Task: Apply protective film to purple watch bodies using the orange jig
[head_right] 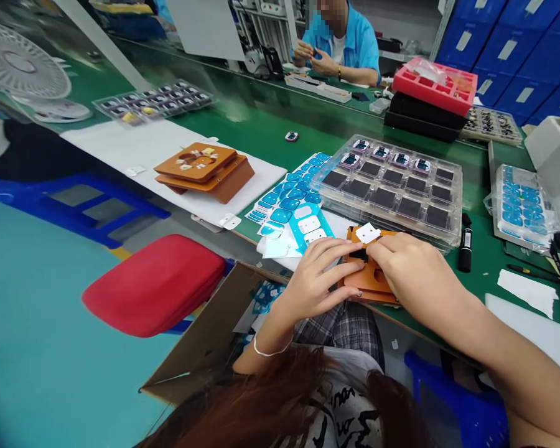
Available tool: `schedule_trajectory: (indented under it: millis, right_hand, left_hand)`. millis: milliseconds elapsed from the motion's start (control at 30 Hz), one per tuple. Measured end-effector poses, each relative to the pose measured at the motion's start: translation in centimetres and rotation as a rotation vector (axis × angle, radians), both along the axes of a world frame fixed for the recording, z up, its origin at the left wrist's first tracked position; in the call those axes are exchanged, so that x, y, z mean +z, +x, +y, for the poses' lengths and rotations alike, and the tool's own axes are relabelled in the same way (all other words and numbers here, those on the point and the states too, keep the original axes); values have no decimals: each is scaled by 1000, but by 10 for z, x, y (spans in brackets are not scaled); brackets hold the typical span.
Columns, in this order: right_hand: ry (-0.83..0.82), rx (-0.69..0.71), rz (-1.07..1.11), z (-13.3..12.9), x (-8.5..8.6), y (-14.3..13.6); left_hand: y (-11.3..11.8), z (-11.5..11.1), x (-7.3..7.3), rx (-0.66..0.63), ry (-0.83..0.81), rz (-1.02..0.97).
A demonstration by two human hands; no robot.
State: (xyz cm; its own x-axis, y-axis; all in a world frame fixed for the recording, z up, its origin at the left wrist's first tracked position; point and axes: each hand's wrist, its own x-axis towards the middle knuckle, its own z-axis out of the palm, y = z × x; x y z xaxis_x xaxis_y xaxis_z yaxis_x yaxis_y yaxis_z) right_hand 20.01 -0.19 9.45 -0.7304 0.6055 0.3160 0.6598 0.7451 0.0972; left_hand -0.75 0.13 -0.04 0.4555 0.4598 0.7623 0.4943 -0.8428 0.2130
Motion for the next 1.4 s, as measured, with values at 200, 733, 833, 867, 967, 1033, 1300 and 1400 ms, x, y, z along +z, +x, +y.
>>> schedule_trajectory:
  millis: [200,733,833,867,967,1033,1300,1400]
  right_hand:
    - [-181,17,-29,7,-4,9]
    - [-590,-29,90,25,19,15]
    - [-730,-131,251,30,24,19]
    - [-732,-189,329,33,24,22]
    - [-541,-362,515,55,16,38]
    - [-369,-436,543,78,10,51]
    - [-146,-553,337,172,6,83]
    - [-214,-523,263,188,10,87]
  left_hand:
    - [0,1,-1,-21,24,-7]
    - [23,3,-8,-52,22,-3]
    - [23,2,-6,-56,-20,6]
    - [23,1,-5,-62,-31,9]
    - [22,-2,-2,-59,-62,18]
    - [23,-4,0,-43,-72,16]
    - [40,-3,-4,22,-115,-51]
    - [42,1,-5,-1,-110,-62]
